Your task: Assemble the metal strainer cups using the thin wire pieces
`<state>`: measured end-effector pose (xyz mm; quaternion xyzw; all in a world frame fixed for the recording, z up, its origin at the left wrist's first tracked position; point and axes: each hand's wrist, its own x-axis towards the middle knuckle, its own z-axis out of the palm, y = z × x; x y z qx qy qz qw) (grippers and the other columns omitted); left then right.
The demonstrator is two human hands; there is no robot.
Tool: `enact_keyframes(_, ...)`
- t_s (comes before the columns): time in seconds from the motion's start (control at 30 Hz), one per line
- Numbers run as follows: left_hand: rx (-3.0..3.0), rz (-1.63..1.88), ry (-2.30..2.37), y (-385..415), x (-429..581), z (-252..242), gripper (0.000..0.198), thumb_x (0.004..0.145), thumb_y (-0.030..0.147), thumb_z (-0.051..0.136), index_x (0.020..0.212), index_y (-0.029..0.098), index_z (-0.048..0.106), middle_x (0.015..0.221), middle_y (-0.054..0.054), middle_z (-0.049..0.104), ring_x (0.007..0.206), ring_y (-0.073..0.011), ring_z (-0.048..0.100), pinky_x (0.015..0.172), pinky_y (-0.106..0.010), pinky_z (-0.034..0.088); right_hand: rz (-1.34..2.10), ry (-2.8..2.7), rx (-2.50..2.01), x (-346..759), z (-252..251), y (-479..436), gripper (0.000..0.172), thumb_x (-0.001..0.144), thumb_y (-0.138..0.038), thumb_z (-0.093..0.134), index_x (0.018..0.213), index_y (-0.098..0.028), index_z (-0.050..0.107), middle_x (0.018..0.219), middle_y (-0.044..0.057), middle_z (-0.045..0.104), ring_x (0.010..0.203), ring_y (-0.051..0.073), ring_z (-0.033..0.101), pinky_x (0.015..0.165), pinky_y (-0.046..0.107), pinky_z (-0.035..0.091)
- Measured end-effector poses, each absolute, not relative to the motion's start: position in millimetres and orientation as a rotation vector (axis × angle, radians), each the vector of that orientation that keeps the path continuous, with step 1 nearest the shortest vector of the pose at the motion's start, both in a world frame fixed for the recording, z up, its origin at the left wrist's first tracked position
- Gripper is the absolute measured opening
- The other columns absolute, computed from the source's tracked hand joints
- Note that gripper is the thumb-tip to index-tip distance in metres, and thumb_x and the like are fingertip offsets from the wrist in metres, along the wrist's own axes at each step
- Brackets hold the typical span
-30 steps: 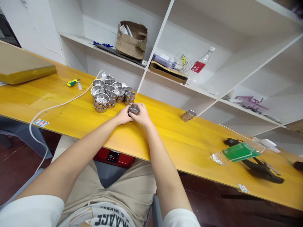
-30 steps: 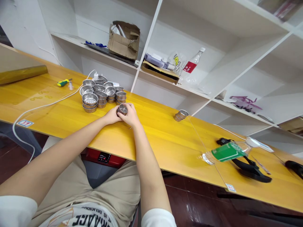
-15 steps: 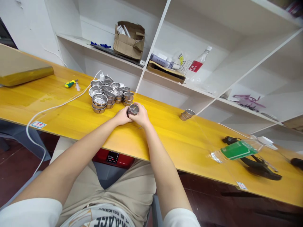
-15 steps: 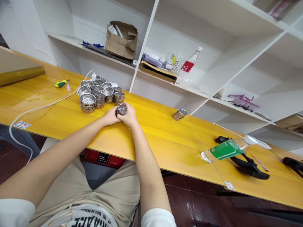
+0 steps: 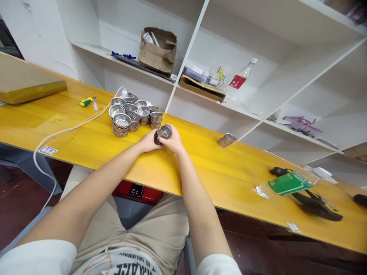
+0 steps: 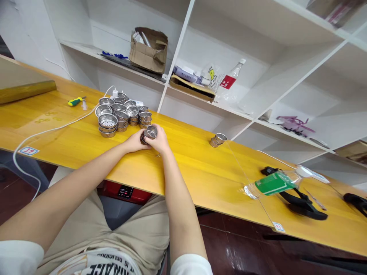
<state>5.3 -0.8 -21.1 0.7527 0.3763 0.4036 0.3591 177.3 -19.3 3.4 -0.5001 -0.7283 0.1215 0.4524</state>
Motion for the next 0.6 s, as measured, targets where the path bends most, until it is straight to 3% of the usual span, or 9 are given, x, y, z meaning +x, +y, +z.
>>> enact_keyframes(0.47,1.923,1.046,0.917,10,4,-29,0.073,0.059,0.031,0.088,0.125,0.013,0.061,0.123,-0.014,0.073,0.115,-0.0347,0.069,0.106,-0.050,0.052,0.347,-1.881,-1.247,178,5,-19,0.073,0.066,-0.033,0.082,0.135,-0.023,0.059,0.127,0.010,0.070,0.119,0.031,0.064,0.109,0.048,0.049)
enact_keyframes(0.6,1.783,1.079,0.754,16,3,-32,0.087,0.055,0.021,0.082,0.137,0.015,0.054,0.136,-0.017,0.066,0.123,-0.0343,0.065,0.109,-0.050,0.050,0.355,-1.874,-1.227,179,2,-16,0.074,0.065,-0.032,0.085,0.135,-0.023,0.060,0.129,0.010,0.069,0.122,0.032,0.063,0.112,0.050,0.048)
